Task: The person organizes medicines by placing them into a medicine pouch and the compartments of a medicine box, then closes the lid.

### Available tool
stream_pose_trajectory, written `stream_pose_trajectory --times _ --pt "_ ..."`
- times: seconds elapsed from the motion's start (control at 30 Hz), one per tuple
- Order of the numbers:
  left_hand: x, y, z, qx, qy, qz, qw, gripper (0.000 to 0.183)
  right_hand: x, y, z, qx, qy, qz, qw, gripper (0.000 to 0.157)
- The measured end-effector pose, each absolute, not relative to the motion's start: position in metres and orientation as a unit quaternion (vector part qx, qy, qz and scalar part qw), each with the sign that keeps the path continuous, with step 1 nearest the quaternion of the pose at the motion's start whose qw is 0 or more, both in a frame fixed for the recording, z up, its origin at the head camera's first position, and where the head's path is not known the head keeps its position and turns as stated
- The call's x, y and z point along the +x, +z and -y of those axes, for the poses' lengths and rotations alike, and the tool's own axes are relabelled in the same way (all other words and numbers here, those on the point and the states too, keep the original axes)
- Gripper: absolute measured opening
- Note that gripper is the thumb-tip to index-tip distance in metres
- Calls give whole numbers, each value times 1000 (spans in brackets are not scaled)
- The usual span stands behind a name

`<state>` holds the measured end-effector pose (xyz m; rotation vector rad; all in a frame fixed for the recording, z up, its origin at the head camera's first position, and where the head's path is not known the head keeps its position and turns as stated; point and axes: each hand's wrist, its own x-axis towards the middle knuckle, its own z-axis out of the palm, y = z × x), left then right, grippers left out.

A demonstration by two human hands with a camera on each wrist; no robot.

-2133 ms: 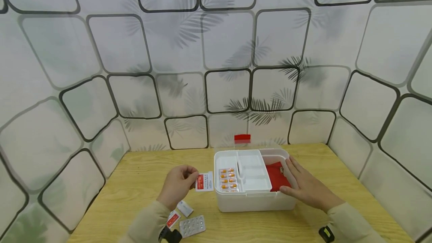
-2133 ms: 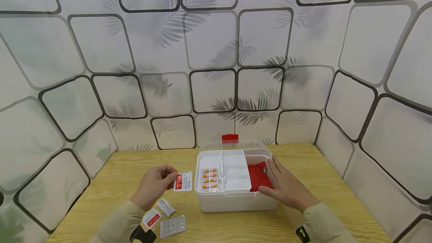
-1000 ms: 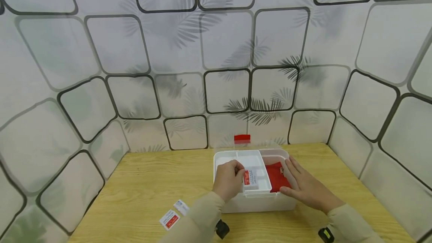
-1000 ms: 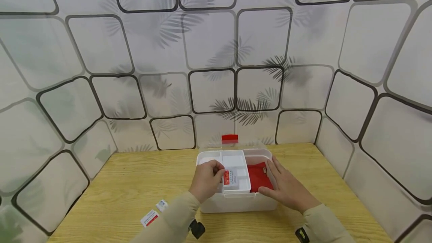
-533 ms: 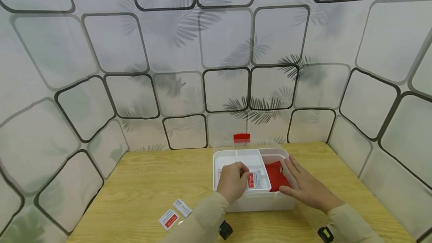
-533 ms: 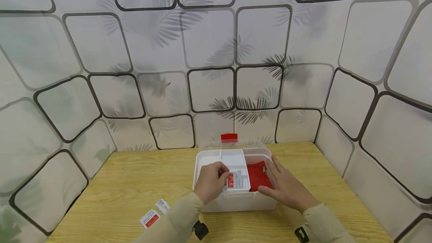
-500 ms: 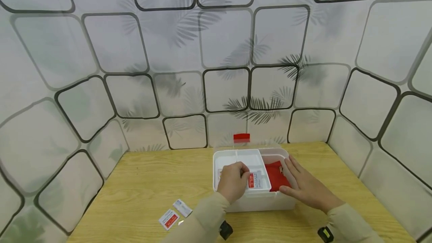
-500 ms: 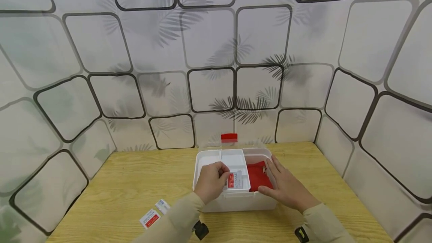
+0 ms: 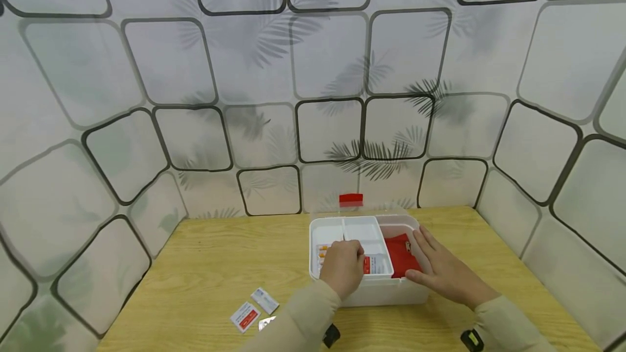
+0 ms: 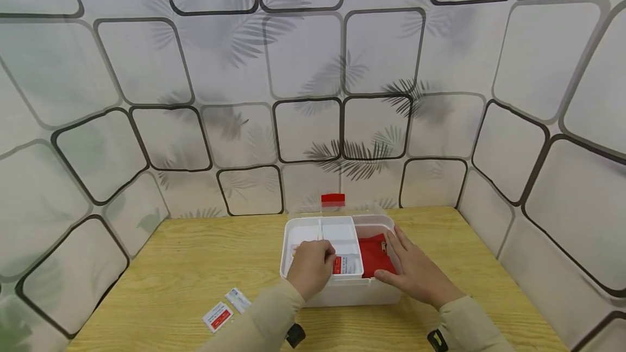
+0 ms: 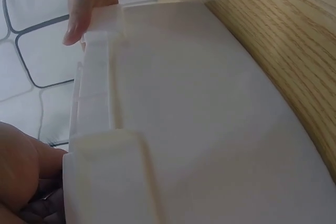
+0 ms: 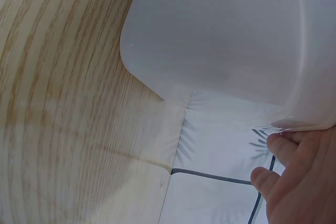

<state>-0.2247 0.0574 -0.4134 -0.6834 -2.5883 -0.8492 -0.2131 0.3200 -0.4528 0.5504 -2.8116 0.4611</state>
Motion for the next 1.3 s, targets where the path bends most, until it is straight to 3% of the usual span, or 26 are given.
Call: stream_pose_trajectory --times 0.6,0.97,1.13,1.3 --pt "-225 -408 -64 -200 -203 947 146 20 -214 -452 -319 189 161 961 118 90" --pt "-221 -410 -59 -218 -204 935 191 7 -215 -454 -319 192 161 961 119 90" --pt "-220 -410 -48 -248 -251 915 194 10 -214 -454 -319 190 164 961 118 90" --pt "-218 -400 -21 -243 -290 896 232 15 -213 -453 -320 184 162 963 115 91"
